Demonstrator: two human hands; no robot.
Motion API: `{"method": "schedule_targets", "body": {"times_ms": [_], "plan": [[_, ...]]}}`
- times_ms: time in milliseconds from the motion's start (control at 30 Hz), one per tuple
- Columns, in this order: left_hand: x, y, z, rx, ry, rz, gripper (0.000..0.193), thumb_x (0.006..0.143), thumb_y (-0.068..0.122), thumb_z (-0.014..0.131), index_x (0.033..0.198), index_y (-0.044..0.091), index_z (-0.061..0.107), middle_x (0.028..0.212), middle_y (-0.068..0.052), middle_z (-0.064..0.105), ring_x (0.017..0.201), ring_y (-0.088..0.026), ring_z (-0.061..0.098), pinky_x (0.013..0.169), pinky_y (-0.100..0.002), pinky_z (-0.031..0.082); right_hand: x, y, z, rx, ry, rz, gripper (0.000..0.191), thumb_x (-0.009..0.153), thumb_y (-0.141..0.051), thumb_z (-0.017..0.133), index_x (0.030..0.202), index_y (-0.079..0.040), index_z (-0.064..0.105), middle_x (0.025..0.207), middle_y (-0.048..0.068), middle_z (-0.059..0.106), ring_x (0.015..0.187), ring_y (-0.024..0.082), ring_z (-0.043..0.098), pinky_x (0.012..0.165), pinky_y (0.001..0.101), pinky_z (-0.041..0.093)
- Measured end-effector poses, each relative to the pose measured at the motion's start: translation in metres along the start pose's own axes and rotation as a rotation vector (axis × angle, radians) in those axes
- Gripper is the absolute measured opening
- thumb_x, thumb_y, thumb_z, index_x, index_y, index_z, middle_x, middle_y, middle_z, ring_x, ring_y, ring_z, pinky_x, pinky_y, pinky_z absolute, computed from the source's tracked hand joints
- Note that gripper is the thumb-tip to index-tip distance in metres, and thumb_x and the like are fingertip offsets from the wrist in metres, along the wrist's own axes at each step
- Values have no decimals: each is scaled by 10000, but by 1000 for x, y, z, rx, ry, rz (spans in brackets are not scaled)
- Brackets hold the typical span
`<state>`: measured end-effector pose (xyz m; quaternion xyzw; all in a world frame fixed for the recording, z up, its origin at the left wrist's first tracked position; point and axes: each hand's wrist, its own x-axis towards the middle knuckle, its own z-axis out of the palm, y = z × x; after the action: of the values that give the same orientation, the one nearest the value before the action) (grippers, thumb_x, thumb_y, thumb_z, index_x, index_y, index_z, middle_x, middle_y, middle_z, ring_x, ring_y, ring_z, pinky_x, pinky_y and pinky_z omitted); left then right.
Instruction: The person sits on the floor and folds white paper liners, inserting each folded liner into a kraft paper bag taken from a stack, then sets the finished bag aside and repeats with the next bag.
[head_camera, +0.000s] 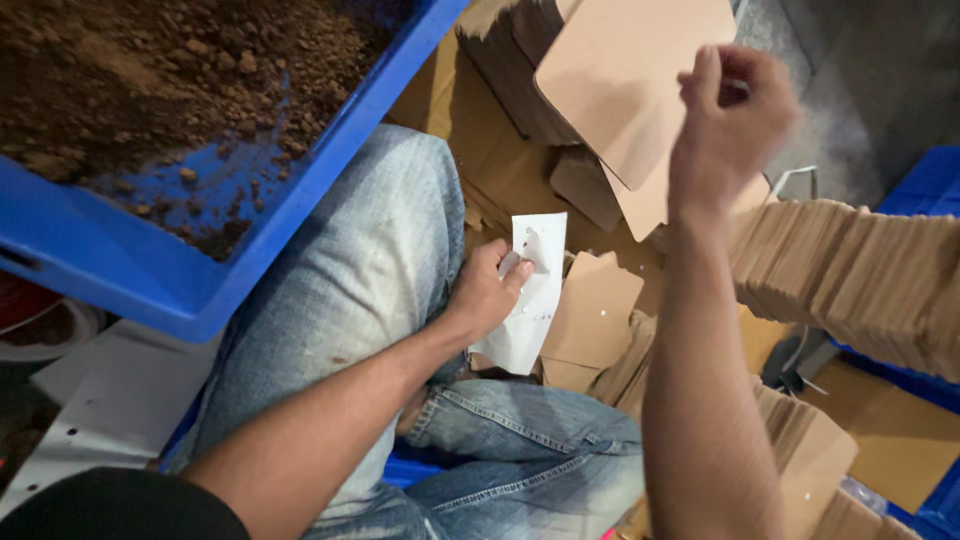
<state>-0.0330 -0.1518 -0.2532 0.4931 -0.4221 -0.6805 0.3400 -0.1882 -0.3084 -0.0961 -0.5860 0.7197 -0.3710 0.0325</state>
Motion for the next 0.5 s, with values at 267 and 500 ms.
{"method": "schedule_targets", "body": {"times_ms": [267, 500], "plan": [[4, -3, 2, 34, 0, -14, 232, 882, 181, 711, 969, -26, 651, 896, -203, 721, 847, -348, 702, 732, -443, 525, -27, 1, 13, -497, -255, -189, 341, 1035, -274, 766, 1187, 21, 686, 1230, 192, 652, 1133, 362, 629, 959, 447, 500], [1, -5, 4, -71, -70, -53, 248, 907, 159, 677, 1069, -26, 710, 948, -169, 783, 865, -248, 758, 783, -382, 552, -65, -22, -41, -414, -615, -371, 866, 874, -376, 873, 1474, 107, 478, 1566, 297, 423, 1433, 448, 447, 1181, 468, 390]]}}
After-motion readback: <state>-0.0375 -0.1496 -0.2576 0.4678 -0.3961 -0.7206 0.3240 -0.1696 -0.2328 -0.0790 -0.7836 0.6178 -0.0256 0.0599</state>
